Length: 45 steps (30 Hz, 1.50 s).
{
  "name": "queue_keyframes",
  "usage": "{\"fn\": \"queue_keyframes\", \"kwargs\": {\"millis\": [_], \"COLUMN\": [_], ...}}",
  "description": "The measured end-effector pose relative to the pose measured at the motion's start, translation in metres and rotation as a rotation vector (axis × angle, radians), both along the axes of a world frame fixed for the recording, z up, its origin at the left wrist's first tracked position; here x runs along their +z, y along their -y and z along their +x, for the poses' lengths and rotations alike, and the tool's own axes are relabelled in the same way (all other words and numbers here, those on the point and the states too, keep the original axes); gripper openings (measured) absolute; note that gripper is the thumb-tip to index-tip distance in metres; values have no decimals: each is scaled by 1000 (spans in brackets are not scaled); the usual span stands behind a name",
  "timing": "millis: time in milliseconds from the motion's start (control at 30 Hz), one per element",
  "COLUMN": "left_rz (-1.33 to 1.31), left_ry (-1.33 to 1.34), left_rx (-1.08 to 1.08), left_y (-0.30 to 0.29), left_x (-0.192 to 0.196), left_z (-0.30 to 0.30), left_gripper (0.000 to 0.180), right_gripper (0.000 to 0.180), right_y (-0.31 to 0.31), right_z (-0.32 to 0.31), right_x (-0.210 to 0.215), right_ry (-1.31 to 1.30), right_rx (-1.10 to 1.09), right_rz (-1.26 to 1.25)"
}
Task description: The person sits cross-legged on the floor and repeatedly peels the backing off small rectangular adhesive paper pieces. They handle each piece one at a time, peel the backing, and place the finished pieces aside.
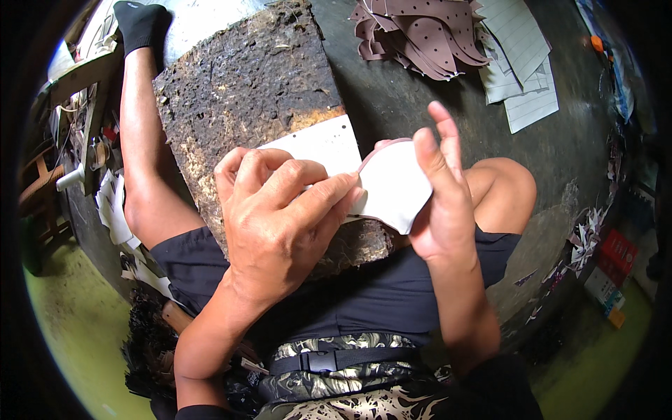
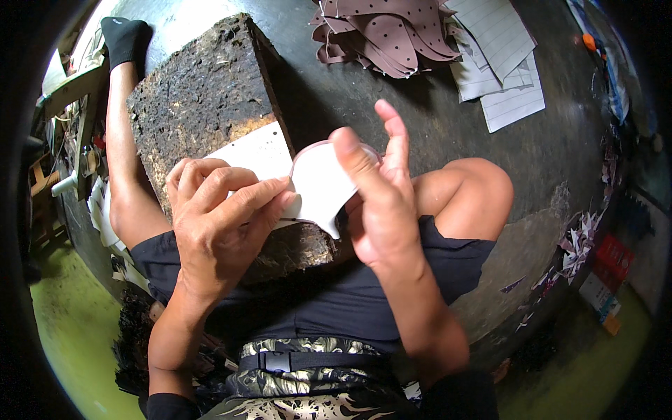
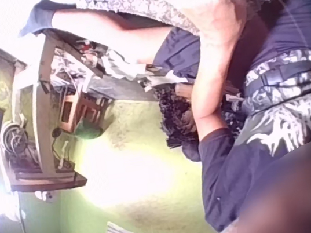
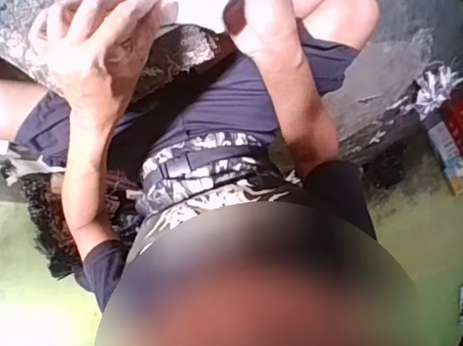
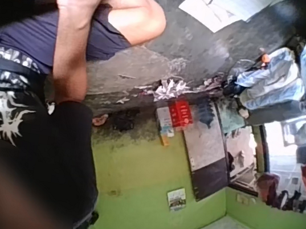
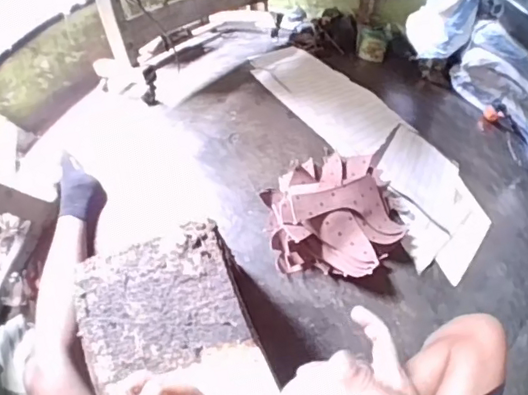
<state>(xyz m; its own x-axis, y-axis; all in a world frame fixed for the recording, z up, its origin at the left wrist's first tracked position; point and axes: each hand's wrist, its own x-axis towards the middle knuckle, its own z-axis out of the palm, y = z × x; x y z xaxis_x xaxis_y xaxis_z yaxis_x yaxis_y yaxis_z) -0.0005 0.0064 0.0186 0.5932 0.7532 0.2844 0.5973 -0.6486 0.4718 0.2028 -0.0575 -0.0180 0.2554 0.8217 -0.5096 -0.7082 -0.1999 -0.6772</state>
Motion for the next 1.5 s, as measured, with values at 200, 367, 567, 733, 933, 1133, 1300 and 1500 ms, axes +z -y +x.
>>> {"fn": "queue_keyframes", "kwargs": {"millis": [200, 367, 567, 733, 933, 1133, 1300, 1500], "left_rz": [-13, -30, -33, -40, -46, -55, -73, -81], "left_ry": [-6, 3, 16, 22, 35, 28, 41, 36], "left_rx": [-7, 14, -18, -80, -101, -112, -112, -112], "left_y": [0, 3, -1, -6, -8, -10, -11, -12], "left_x": [3, 2, 0, -1, -2, -1, -2, -3], "left_z": [1, 5, 1, -3, -7, -10, -11, -11], "left_gripper": [20, 20, 23, 25, 28, 30, 32, 33], "right_gripper": [104, 107, 86, 89, 94, 93, 93, 92], "right_y": [3, 2, -6, -8, -12, -15, -16, -15], "right_z": [-7, -19, -19, -8, -4, 4, 8, 10], "right_x": [22, 17, 2, 0, -6, -11, -18, -29], "right_ry": [91, 187, 454, 410, 411, 421, 409, 450], "right_rx": [-216, 2, 38, 91, 116, 170, 190, 196], "right_rz": [132, 38, 51, 77, 96, 98, 86, 67]}}
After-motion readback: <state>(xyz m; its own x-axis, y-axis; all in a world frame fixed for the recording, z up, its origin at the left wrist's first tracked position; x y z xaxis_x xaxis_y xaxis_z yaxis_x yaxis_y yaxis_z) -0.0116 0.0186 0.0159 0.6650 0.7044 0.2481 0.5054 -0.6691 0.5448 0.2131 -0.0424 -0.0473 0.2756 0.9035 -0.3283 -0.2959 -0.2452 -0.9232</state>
